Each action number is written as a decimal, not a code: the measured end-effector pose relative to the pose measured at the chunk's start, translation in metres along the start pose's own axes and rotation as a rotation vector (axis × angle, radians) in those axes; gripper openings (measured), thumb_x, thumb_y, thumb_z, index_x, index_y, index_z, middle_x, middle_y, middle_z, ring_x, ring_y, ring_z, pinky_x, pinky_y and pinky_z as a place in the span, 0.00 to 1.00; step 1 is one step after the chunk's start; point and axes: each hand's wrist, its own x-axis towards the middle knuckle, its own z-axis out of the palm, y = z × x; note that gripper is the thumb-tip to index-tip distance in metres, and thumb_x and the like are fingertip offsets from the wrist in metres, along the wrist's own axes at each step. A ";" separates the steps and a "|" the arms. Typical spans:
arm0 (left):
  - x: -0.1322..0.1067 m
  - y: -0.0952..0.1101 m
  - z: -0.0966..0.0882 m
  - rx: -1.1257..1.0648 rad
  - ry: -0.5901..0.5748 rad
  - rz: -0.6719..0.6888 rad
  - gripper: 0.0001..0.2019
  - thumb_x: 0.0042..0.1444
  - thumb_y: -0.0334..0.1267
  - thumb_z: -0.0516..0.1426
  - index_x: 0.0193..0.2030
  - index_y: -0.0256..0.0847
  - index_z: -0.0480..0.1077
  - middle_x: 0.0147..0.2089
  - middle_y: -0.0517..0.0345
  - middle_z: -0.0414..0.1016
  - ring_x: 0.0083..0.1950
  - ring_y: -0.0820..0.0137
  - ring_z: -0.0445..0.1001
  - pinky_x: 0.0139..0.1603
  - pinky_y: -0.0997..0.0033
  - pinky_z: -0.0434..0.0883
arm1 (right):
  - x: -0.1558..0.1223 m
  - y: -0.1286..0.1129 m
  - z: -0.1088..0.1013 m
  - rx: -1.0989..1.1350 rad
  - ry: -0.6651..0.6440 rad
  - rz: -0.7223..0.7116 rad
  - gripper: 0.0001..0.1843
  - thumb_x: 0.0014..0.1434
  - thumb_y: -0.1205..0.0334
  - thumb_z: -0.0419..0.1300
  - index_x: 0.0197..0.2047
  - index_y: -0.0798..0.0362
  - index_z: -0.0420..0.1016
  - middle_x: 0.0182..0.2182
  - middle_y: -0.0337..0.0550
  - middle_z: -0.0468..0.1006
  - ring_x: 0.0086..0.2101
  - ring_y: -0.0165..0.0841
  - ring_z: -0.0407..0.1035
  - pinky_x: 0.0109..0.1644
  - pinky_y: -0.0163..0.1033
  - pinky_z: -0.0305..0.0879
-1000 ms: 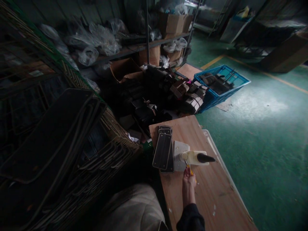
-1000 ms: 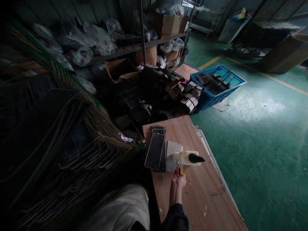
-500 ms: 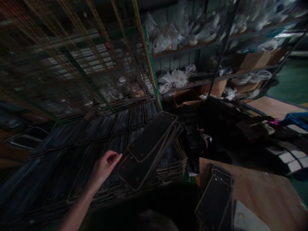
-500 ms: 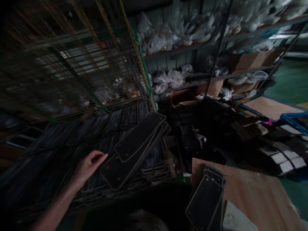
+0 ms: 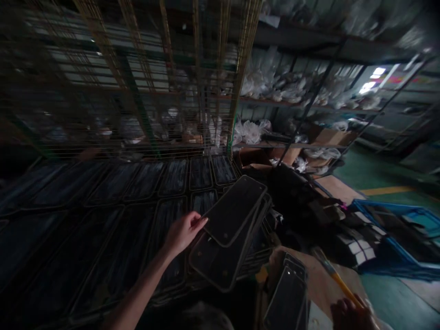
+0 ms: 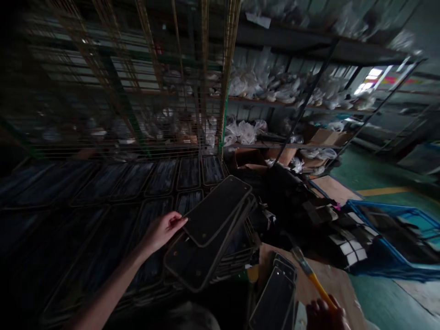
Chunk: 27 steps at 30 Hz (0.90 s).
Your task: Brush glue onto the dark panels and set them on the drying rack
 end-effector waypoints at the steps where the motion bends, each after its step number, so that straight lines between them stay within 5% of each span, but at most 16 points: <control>1: 0.003 -0.001 0.001 0.005 -0.012 0.009 0.18 0.56 0.56 0.54 0.32 0.42 0.71 0.26 0.60 0.75 0.27 0.70 0.73 0.31 0.74 0.64 | -0.009 -0.012 0.017 0.054 0.001 -0.014 0.24 0.56 0.36 0.56 0.49 0.40 0.73 0.32 0.47 0.75 0.30 0.42 0.73 0.30 0.52 0.75; 7: 0.011 0.005 -0.001 -0.315 -0.009 0.045 0.16 0.53 0.52 0.57 0.26 0.42 0.63 0.22 0.64 0.66 0.24 0.73 0.68 0.27 0.76 0.62 | -0.077 -0.092 0.111 0.244 -0.026 -0.131 0.21 0.56 0.45 0.63 0.48 0.49 0.75 0.32 0.40 0.76 0.31 0.32 0.73 0.32 0.35 0.74; 13: -0.017 0.004 -0.018 -0.782 -0.400 -0.220 0.20 0.52 0.57 0.56 0.31 0.44 0.56 0.17 0.70 0.62 0.13 0.77 0.59 0.12 0.82 0.52 | -0.116 -0.142 0.167 -0.013 -0.061 -0.353 0.24 0.58 0.46 0.62 0.49 0.55 0.74 0.30 0.42 0.77 0.28 0.33 0.73 0.28 0.35 0.71; 18: -0.033 -0.007 -0.018 -0.719 -0.472 -0.263 0.21 0.50 0.59 0.56 0.32 0.44 0.55 0.19 0.67 0.69 0.10 0.78 0.60 0.09 0.82 0.52 | -0.110 -0.161 0.210 -0.209 -0.244 -0.577 0.22 0.63 0.45 0.57 0.48 0.56 0.72 0.26 0.42 0.78 0.24 0.33 0.73 0.28 0.36 0.71; 23: -0.033 -0.011 -0.013 -0.678 -0.431 -0.229 0.21 0.50 0.59 0.56 0.34 0.43 0.57 0.19 0.68 0.68 0.11 0.79 0.60 0.10 0.83 0.52 | -0.081 -0.170 0.245 -0.446 -0.515 -0.757 0.20 0.66 0.47 0.53 0.50 0.54 0.72 0.30 0.42 0.79 0.29 0.34 0.75 0.33 0.36 0.72; 27: -0.036 -0.016 -0.008 -0.682 -0.381 -0.183 0.20 0.55 0.59 0.53 0.35 0.42 0.59 0.20 0.68 0.68 0.12 0.79 0.60 0.12 0.82 0.53 | -0.059 -0.177 0.266 -0.661 -0.612 -0.876 0.18 0.67 0.50 0.51 0.52 0.51 0.71 0.32 0.42 0.81 0.33 0.37 0.77 0.35 0.37 0.73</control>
